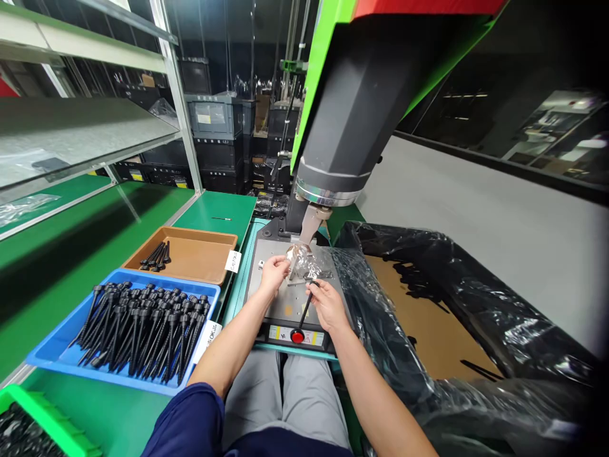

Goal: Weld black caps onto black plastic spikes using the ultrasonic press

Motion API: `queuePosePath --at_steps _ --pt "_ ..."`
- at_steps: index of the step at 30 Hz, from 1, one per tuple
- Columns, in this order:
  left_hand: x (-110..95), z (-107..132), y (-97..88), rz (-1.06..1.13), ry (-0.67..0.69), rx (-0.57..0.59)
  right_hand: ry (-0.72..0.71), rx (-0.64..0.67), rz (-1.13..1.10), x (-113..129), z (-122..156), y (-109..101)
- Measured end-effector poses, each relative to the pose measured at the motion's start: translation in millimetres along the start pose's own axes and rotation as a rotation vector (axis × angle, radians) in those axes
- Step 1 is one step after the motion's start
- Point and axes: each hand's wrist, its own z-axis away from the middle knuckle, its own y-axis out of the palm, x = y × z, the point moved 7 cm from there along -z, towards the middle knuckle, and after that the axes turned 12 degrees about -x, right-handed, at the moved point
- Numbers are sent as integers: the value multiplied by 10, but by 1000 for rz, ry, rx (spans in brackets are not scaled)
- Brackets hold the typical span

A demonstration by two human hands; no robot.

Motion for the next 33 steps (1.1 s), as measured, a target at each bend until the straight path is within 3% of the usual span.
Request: queuePosePath --at_steps 2,4,7,10,13,15,19,21,23,25,29,33 --pt "-35 80 -205 -91 143 -134 -88 34 85 79 171 -37" --pt "-91 257 -350 -160 306 -198 -267 61 192 245 321 -29" --pt "-64 610 -346 -181 365 -40 -547 90 317 518 525 46" --pt "0 960 -212 -201 340 195 -666 103 351 664 663 131" --pt "4 1184 -110 -264 393 329 -627 111 273 678 723 197" --pt "-13 1248 -118 -322 431 327 -525 105 181 636 727 224" --pt "-134 1355 -286 -462 490 289 -289 81 63 540 740 233" --pt "-255 1410 -437 -553 533 302 -222 133 36 524 763 247" --pt "-453 1407 -704 -621 596 246 -192 147 16 518 761 221" --pt "-734 1349 -1118 -667 687 102 -149 157 24 484 752 189" --pt "-1358 1168 -2294 -902 788 -342 -50 156 72 404 791 104" --pt "-1803 998 -3550 -1232 590 -768 39 131 55 385 847 26"
